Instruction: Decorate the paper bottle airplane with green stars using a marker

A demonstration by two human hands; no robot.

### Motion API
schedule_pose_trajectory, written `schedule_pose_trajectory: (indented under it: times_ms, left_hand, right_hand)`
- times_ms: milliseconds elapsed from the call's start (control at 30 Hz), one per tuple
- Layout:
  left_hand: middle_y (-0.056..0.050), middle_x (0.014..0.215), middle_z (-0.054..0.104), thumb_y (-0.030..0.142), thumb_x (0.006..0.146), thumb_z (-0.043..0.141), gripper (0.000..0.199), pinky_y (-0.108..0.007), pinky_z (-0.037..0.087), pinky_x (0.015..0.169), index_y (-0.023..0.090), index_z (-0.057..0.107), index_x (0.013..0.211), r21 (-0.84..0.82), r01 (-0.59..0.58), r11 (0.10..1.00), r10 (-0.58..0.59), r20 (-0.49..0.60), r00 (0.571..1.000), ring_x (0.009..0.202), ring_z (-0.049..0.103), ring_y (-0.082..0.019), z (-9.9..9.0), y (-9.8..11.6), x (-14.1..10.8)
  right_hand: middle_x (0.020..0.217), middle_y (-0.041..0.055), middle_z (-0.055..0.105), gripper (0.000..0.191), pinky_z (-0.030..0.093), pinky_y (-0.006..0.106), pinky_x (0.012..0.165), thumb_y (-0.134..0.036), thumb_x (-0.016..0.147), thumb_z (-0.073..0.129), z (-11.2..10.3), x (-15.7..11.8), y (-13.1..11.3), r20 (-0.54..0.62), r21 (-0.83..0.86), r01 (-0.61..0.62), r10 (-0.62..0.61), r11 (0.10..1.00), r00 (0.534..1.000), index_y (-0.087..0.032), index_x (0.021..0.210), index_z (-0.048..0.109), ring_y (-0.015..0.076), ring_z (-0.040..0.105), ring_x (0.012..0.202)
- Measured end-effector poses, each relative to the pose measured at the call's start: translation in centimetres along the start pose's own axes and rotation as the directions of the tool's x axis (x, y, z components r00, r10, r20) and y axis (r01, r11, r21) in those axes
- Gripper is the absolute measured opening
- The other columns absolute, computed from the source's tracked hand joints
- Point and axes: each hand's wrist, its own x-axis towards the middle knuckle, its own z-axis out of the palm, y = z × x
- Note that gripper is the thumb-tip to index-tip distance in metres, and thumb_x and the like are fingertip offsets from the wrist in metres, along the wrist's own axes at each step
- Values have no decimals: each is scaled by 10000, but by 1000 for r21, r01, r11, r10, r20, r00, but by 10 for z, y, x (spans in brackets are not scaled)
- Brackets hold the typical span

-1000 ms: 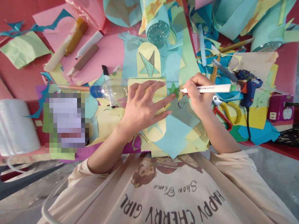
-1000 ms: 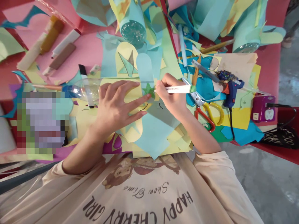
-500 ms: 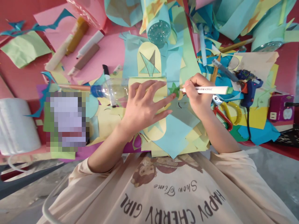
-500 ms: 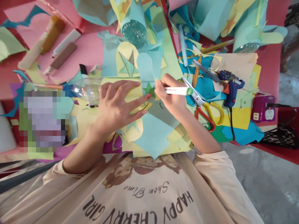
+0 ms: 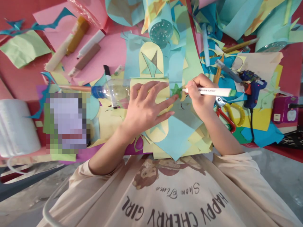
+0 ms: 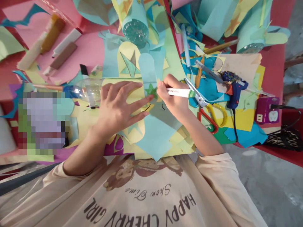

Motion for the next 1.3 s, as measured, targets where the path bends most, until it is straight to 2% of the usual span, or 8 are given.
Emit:
schedule_pose_trajectory:
  times_ms: [100, 233, 333, 467, 600, 833, 1000, 1300]
  left_hand:
    - [-74, 1306, 510, 510, 872, 515, 401, -435, 343, 900, 355, 533, 1241, -36, 13, 999, -13, 5, 1000, 1176, 476, -282, 0, 0, -1]
    - [-80, 1344, 490, 508, 878, 505, 432, -448, 325, 931, 361, 482, 1283, -47, 22, 999, -21, 29, 999, 1209, 457, -288, 2, 5, -2]
    - [-95, 1354, 485, 531, 875, 491, 466, -435, 315, 938, 342, 462, 1300, 2, 11, 1000, -11, 30, 999, 1222, 450, -286, 5, 13, -3]
    - [-102, 1326, 509, 544, 872, 486, 449, -421, 305, 932, 318, 498, 1259, 50, -9, 999, 9, -3, 1000, 1200, 469, -280, 9, 21, -3]
    - [-98, 1316, 512, 539, 870, 492, 424, -419, 305, 915, 307, 518, 1224, 43, -14, 999, 15, -33, 999, 1184, 478, -282, 11, 22, -3]
    - [-104, 1329, 495, 538, 877, 481, 388, -425, 300, 914, 288, 546, 1167, 18, -13, 1000, 14, -50, 999, 1192, 467, -289, 13, 20, -3]
    - [-95, 1367, 466, 500, 874, 507, 386, -452, 288, 950, 302, 527, 1205, -94, 30, 995, -31, -12, 999, 1233, 436, -307, 13, 20, -4]
    - [-79, 1378, 456, 513, 879, 493, 382, -452, 295, 949, 326, 525, 1211, -57, 20, 998, -20, -1, 1000, 1233, 429, -299, 13, 19, -4]
  right_hand:
    - [479, -66, 423, 351, 350, 252, 466, -442, 858, 508, 0, 0, 1, -28, 64, -12, 14, 998, 1000, -225, 586, 462, 81, 447, 476]
    - [462, -60, 471, 354, 302, 255, 405, -471, 851, 516, -2, 3, 0, -120, 260, -13, 46, 965, 992, -228, 594, 542, 79, 405, 400]
    - [494, -63, 487, 278, 308, 252, 398, -432, 834, 551, -4, 6, -2, -75, 306, -25, 50, 952, 996, -231, 642, 564, 75, 390, 398]
    - [466, -81, 444, 298, 326, 237, 403, -407, 828, 576, -4, 5, -5, 14, 189, -70, 69, 979, 998, -230, 612, 472, 69, 418, 408]
    - [453, -77, 408, 356, 373, 228, 445, -429, 853, 537, -3, 1, -6, 38, 68, -58, 55, 996, 998, -220, 585, 432, 68, 445, 466]
    - [484, -78, 401, 351, 355, 219, 439, -405, 861, 527, -3, 3, -9, 80, -2, -12, 12, 1000, 997, -210, 590, 422, 44, 359, 446]
    - [494, -74, 354, 341, 322, 222, 441, -378, 873, 499, -4, 3, -3, 58, -28, 40, -39, 999, 998, -209, 591, 409, 48, 366, 466]
    - [501, -77, 394, 329, 315, 226, 445, -350, 860, 531, -4, 4, -9, 100, -41, 28, -24, 999, 995, -208, 597, 392, 43, 358, 468]
